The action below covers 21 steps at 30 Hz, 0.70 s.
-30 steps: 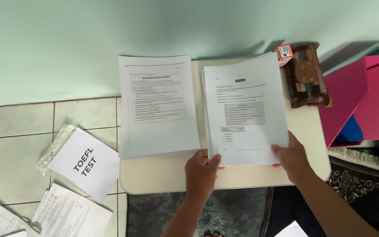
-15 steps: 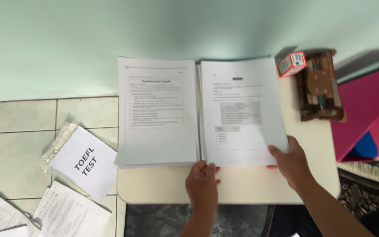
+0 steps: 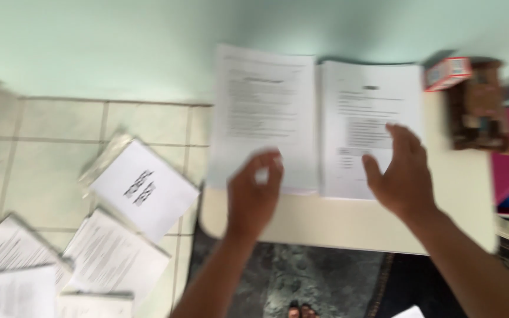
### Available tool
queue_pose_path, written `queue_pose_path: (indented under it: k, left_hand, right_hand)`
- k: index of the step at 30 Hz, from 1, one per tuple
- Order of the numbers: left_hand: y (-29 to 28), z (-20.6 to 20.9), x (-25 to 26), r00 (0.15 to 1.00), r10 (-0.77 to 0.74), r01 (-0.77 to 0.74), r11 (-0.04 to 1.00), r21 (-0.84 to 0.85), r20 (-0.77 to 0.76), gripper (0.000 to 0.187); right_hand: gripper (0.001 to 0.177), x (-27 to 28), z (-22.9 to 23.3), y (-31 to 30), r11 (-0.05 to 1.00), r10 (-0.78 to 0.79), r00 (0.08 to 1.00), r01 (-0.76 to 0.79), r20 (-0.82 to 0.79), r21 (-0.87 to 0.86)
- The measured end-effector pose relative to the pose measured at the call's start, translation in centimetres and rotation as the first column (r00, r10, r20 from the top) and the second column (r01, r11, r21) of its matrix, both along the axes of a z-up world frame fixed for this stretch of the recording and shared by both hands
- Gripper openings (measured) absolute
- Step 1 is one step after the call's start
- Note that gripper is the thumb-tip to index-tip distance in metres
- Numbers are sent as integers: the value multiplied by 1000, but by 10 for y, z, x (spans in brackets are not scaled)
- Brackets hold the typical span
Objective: The person sorts through a large pile of printed documents and study materials on a tiled floor, picking up sheets, flipping through them, and stacking them into neat piles. The person moves between the floor and a small white table to organize the papers.
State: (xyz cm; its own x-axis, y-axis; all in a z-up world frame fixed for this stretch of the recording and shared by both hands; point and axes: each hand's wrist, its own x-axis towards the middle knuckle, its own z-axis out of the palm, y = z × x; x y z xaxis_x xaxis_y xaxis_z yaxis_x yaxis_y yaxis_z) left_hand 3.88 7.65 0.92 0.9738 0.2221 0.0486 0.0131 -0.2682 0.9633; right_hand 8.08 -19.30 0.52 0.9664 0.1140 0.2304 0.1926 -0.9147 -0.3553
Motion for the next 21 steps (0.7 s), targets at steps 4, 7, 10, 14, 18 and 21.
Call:
queue_pose_path:
  k: [4, 7, 10, 14, 18, 21]
  left_hand:
    - [95, 7, 12, 984, 142, -135, 989, 66, -110, 33]
    - [180, 13, -16, 977, 202, -211, 962, 172, 68, 27]
    - [267, 13, -63, 961, 276, -271, 943, 194, 2, 25]
    - [370, 5, -147, 927, 371, -362, 921, 146, -44, 25]
    - [461, -21, -243, 861, 497, -476, 862, 173, -107, 25]
    - [522, -54, -319, 818, 561, -542, 826, 154, -130, 26]
  right_hand:
    - [66, 9, 18, 64, 993, 116, 993, -115, 19, -31]
    - [66, 2, 26, 128, 976, 210, 978, -208, 20, -64]
    - [66, -18, 31, 206, 959, 276, 960, -278, -36, -54]
    - [68, -57, 15, 315, 919, 388, 915, -394, -114, -31]
    - [69, -106, -11, 426, 830, 554, 825, -558, -113, -9]
    - [71, -145, -35, 503, 758, 640, 755, -651, -141, -40]
